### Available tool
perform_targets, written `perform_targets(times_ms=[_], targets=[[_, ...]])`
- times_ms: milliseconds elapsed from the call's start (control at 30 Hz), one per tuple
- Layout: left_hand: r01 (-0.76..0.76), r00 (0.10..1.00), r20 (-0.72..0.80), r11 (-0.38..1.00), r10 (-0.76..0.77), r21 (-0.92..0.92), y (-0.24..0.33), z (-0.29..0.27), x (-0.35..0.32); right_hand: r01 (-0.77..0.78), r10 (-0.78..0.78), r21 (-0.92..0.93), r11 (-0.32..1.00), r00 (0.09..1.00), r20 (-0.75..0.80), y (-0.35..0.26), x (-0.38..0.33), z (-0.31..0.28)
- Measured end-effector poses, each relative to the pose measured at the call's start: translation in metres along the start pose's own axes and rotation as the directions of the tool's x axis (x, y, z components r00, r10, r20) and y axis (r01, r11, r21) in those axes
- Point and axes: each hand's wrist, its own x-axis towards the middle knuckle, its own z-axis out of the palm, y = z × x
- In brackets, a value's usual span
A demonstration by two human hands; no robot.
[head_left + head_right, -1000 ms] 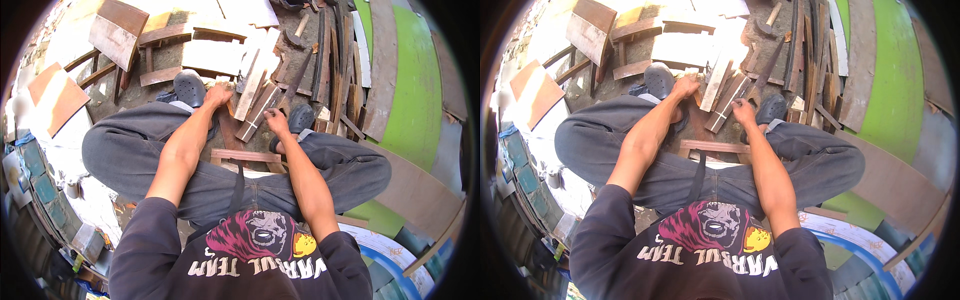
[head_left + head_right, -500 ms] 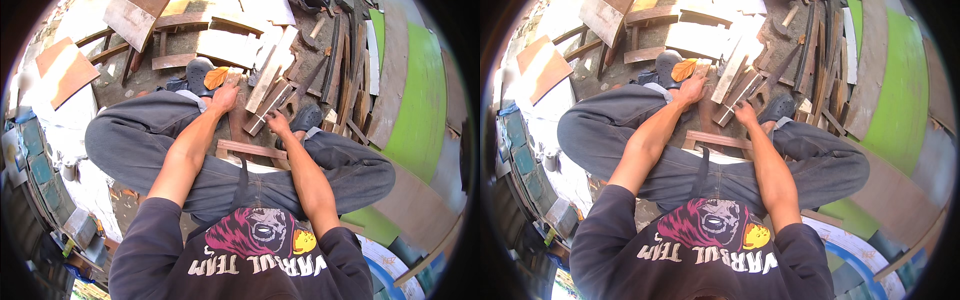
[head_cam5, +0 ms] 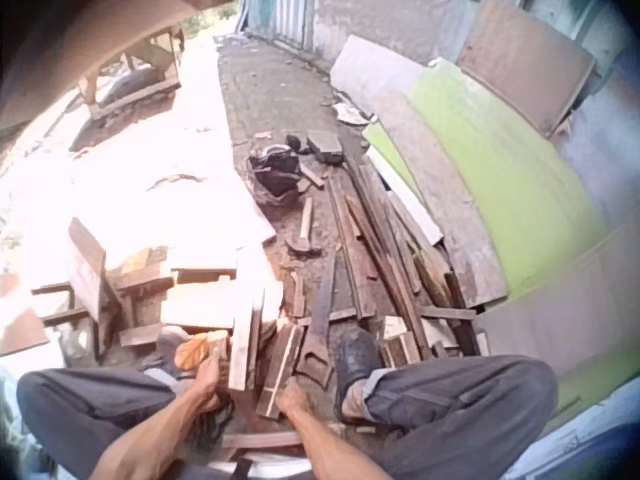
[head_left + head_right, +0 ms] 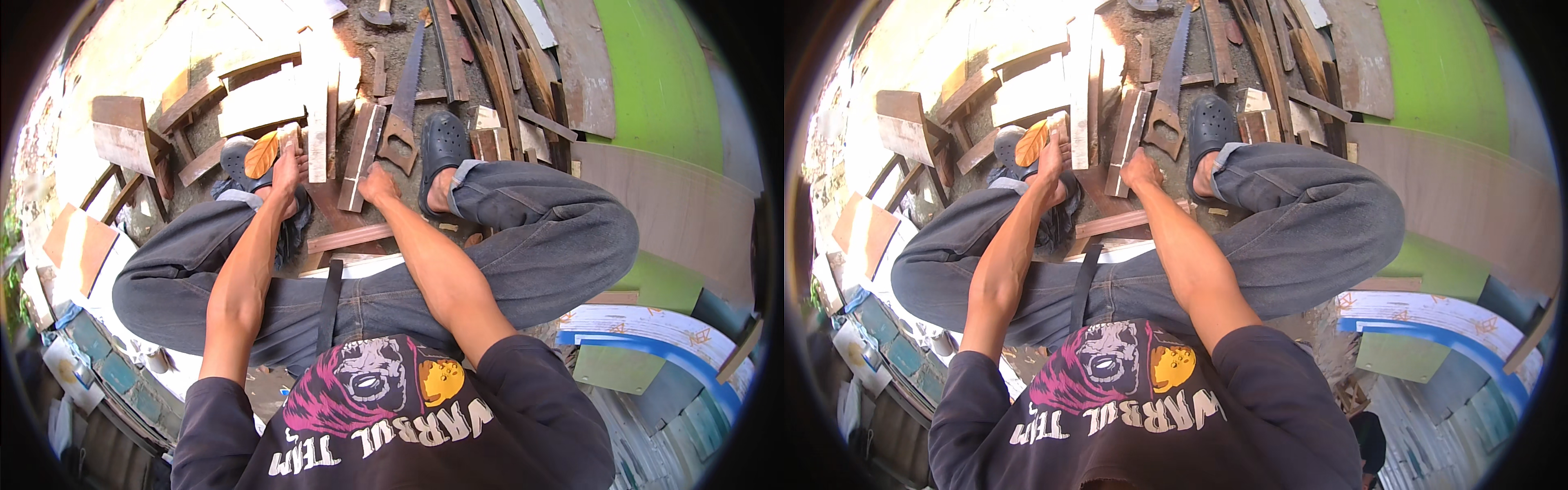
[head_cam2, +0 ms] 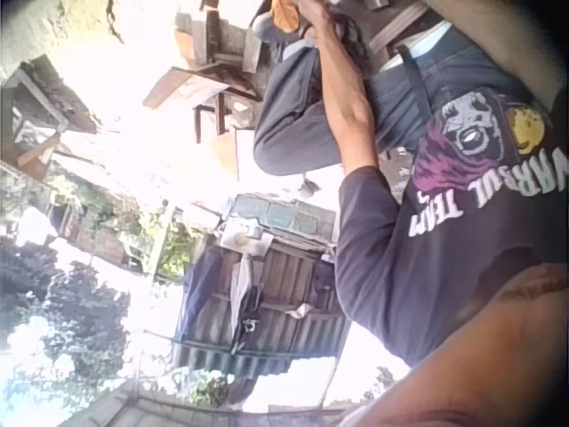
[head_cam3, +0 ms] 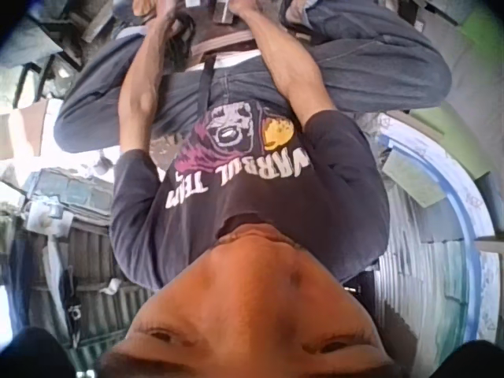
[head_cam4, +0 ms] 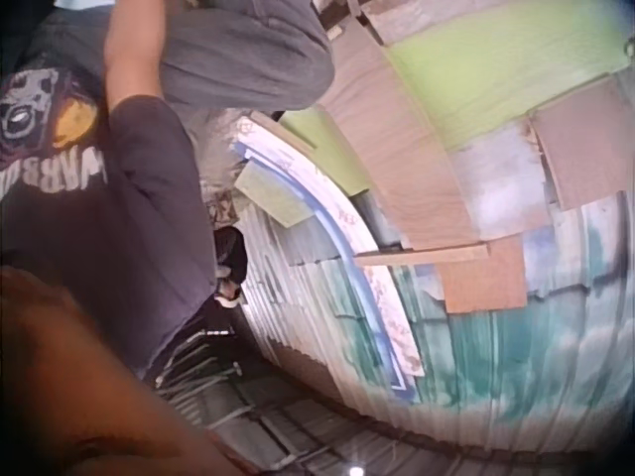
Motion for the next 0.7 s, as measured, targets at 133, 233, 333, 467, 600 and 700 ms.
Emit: perform_targets(times_ms=[133, 233, 333, 467, 600, 700], targets=[[0.137, 0.990, -0.032, 0.985, -0.135, 0.103, -0.007, 0.004, -0.026, -0.050, 0.048, 0.045, 0.998, 0.998, 0.046, 0.002, 0.004, -0.002], [0.251, 0.964, -0.091, 0.968, -0.250, -0.003, -0.001, 0.008, -0.038, -0.048, 0.043, 0.084, 0.995, 0.997, 0.062, -0.006, 0.004, 0.010], [0.209, 0.972, -0.123, 0.976, -0.202, 0.055, 0.021, 0.014, -0.038, -0.070, 0.073, 0.129, 0.989, 0.997, -0.015, -0.017, 0.006, 0.027], [0.025, 0.998, -0.058, 0.989, -0.016, 0.148, 0.056, 0.011, -0.031, -0.056, 0.051, 0.204, 0.977, 0.998, 0.032, -0.014, 0.010, 0.023], [-0.053, 0.996, -0.067, 0.996, 0.058, 0.072, 0.067, 0.010, -0.011, 0.111, -0.170, 0.503, 0.857, 0.983, 0.072, 0.036, 0.030, 0.009], [-0.028, 0.995, -0.097, 0.999, 0.032, 0.040, 0.058, 0.009, -0.002, -0.148, -0.202, 0.762, 0.630, 0.916, 0.345, 0.066, 0.036, -0.025]])
